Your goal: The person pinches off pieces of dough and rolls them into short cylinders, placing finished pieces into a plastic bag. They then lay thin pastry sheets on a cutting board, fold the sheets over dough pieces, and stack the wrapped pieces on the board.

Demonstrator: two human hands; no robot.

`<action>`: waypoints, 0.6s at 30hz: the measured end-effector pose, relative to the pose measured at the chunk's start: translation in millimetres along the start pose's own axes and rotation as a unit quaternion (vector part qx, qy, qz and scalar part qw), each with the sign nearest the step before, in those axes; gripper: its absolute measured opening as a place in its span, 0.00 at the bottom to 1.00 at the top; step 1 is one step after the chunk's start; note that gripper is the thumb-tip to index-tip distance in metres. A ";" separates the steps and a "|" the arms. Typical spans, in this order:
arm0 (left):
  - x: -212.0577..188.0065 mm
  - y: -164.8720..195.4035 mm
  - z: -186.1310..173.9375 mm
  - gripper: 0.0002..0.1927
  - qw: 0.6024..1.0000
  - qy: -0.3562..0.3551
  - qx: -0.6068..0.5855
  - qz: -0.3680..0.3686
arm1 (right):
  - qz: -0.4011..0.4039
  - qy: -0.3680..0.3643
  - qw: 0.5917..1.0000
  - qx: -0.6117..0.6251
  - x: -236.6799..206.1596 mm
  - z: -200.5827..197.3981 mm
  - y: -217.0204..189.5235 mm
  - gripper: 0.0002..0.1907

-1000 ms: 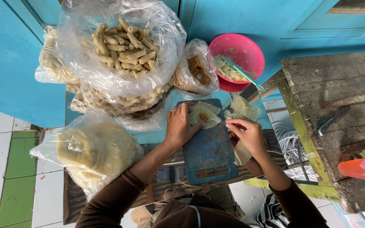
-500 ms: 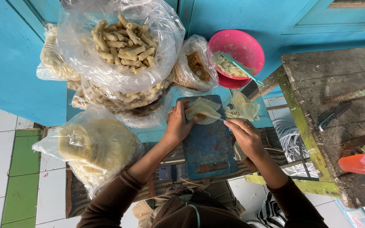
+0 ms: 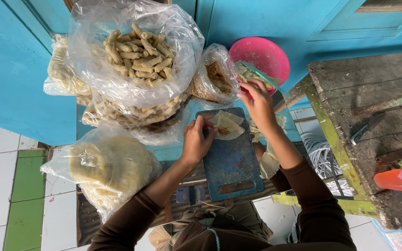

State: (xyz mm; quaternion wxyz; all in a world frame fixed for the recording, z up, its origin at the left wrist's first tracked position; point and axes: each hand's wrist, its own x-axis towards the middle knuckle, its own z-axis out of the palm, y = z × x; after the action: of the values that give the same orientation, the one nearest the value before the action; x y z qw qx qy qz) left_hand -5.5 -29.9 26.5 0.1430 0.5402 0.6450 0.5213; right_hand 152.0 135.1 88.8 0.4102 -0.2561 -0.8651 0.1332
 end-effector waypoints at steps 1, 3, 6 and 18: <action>1.1 1.3 -1.1 0.17 1.000 -0.014 -0.006 -0.017 | -0.021 -0.006 0.999 -0.034 -4.9 2.2 -0.2 0.10; -0.3 4.9 -0.8 0.16 0.997 -0.038 -0.022 -0.058 | -0.017 -0.060 0.996 -0.068 -21.2 -1.2 -3.0 0.10; -0.9 6.4 -0.6 0.15 0.998 -0.041 -0.025 -0.032 | 0.047 -0.178 0.982 -0.050 -46.7 -12.4 -3.5 0.13; -5.1 7.6 -5.0 0.21 0.999 -0.050 0.012 -0.010 | 0.168 -0.204 0.960 0.089 -65.5 -7.6 -19.4 0.13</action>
State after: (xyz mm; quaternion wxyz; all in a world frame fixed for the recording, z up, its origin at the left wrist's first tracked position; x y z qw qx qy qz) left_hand -3.1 -37.7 32.9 0.1742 0.5610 0.6483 0.4845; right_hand 186.2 83.0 60.1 0.2185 -0.3272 -0.8596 0.3259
